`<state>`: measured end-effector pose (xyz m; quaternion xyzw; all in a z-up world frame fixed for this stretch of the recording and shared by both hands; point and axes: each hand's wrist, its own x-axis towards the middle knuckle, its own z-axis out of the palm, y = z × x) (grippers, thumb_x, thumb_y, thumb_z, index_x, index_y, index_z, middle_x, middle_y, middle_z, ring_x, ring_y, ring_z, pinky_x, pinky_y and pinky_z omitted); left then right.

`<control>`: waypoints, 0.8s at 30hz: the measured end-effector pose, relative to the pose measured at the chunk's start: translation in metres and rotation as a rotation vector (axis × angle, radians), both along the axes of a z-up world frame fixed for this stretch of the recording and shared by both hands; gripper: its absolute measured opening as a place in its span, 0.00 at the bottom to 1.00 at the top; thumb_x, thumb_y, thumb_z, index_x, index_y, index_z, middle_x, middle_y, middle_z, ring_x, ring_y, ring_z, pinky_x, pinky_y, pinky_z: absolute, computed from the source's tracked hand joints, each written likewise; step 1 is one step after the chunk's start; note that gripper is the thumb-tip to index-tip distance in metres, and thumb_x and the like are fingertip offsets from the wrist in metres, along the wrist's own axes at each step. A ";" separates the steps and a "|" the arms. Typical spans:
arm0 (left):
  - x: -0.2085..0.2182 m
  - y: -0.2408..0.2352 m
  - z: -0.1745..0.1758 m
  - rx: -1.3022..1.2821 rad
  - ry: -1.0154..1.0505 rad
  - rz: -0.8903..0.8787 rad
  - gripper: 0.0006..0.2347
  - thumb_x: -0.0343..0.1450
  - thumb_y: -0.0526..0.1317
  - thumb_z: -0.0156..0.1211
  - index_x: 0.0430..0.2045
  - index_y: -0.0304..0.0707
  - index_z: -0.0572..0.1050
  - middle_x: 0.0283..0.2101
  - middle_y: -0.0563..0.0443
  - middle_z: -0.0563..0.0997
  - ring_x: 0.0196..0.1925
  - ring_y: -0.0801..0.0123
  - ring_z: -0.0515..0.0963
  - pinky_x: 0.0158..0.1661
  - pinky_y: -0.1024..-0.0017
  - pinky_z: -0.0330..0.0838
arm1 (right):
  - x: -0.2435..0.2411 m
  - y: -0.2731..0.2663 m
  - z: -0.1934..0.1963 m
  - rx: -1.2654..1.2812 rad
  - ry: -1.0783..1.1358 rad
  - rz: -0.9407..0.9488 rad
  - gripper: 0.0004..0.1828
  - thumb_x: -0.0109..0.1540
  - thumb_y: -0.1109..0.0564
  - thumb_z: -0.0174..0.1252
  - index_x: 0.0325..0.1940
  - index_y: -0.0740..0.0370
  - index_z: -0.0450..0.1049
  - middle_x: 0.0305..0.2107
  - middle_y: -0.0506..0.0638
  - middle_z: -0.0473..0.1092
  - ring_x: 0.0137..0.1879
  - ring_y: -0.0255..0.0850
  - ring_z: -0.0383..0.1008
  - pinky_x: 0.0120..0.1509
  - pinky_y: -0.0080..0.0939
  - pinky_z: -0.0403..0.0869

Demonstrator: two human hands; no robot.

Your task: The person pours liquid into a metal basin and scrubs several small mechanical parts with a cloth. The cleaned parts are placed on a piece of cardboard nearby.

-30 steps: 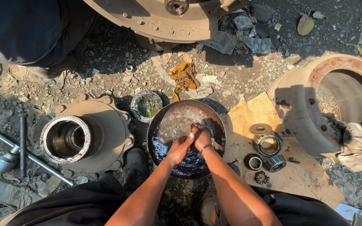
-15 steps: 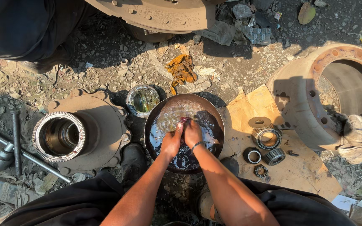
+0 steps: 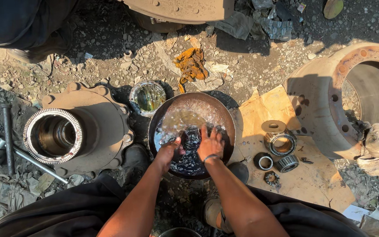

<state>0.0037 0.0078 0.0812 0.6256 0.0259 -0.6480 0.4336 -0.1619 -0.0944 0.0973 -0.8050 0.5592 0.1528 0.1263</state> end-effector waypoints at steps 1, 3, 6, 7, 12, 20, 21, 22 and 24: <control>0.001 0.003 0.002 0.000 0.008 -0.002 0.20 0.70 0.57 0.62 0.40 0.37 0.78 0.32 0.52 0.82 0.34 0.67 0.81 0.49 0.66 0.72 | 0.000 0.008 -0.001 0.073 0.009 0.060 0.38 0.57 0.54 0.54 0.74 0.48 0.62 0.68 0.65 0.56 0.69 0.61 0.61 0.63 0.61 0.69; 0.003 0.002 0.005 -0.002 0.021 -0.006 0.21 0.69 0.57 0.61 0.43 0.40 0.78 0.33 0.51 0.84 0.37 0.69 0.82 0.51 0.64 0.69 | 0.001 0.019 -0.009 0.216 0.021 0.183 0.27 0.66 0.60 0.48 0.70 0.47 0.63 0.69 0.65 0.53 0.71 0.61 0.58 0.66 0.61 0.68; 0.008 -0.001 0.007 0.104 0.010 0.027 0.24 0.68 0.60 0.61 0.44 0.40 0.79 0.33 0.52 0.82 0.36 0.67 0.78 0.47 0.61 0.69 | 0.002 0.021 -0.024 0.228 -0.061 0.247 0.13 0.70 0.55 0.49 0.60 0.52 0.69 0.67 0.68 0.57 0.68 0.64 0.63 0.63 0.60 0.72; 0.013 -0.002 0.006 0.131 -0.024 0.009 0.25 0.69 0.62 0.60 0.44 0.37 0.79 0.33 0.51 0.82 0.36 0.66 0.78 0.47 0.62 0.69 | 0.003 0.017 -0.027 0.301 -0.077 0.190 0.16 0.70 0.57 0.48 0.63 0.54 0.68 0.62 0.67 0.63 0.64 0.62 0.68 0.61 0.58 0.74; 0.019 -0.007 0.002 0.206 -0.037 -0.021 0.31 0.69 0.66 0.55 0.49 0.36 0.79 0.42 0.52 0.83 0.40 0.62 0.78 0.41 0.53 0.68 | 0.004 -0.001 -0.015 0.135 -0.203 -0.026 0.39 0.56 0.60 0.56 0.73 0.63 0.55 0.54 0.70 0.61 0.51 0.64 0.74 0.48 0.59 0.78; 0.013 -0.015 0.013 0.212 -0.030 -0.074 0.33 0.65 0.68 0.54 0.65 0.58 0.66 0.57 0.53 0.77 0.57 0.57 0.74 0.49 0.35 0.71 | 0.018 0.021 0.013 0.445 -0.346 -0.045 0.27 0.59 0.62 0.55 0.64 0.60 0.67 0.55 0.67 0.67 0.48 0.60 0.79 0.51 0.52 0.79; 0.013 -0.015 0.012 0.198 -0.033 -0.070 0.33 0.65 0.67 0.54 0.65 0.59 0.66 0.57 0.52 0.77 0.57 0.58 0.74 0.49 0.35 0.71 | 0.024 0.019 0.018 0.466 -0.484 -0.112 0.27 0.58 0.62 0.56 0.63 0.61 0.68 0.53 0.67 0.68 0.49 0.60 0.78 0.52 0.52 0.79; 0.015 -0.016 0.011 0.208 -0.017 -0.045 0.32 0.66 0.66 0.54 0.65 0.58 0.66 0.57 0.50 0.78 0.54 0.55 0.76 0.48 0.35 0.72 | 0.031 0.017 0.024 0.443 -0.556 -0.155 0.27 0.57 0.62 0.57 0.61 0.62 0.68 0.52 0.67 0.70 0.49 0.60 0.78 0.53 0.52 0.78; 0.018 -0.016 0.005 0.230 0.016 -0.002 0.30 0.69 0.65 0.53 0.65 0.56 0.66 0.56 0.45 0.79 0.49 0.48 0.80 0.44 0.37 0.75 | 0.048 0.026 0.040 0.382 -0.702 -0.199 0.26 0.55 0.61 0.58 0.59 0.64 0.69 0.50 0.66 0.72 0.50 0.61 0.76 0.54 0.53 0.76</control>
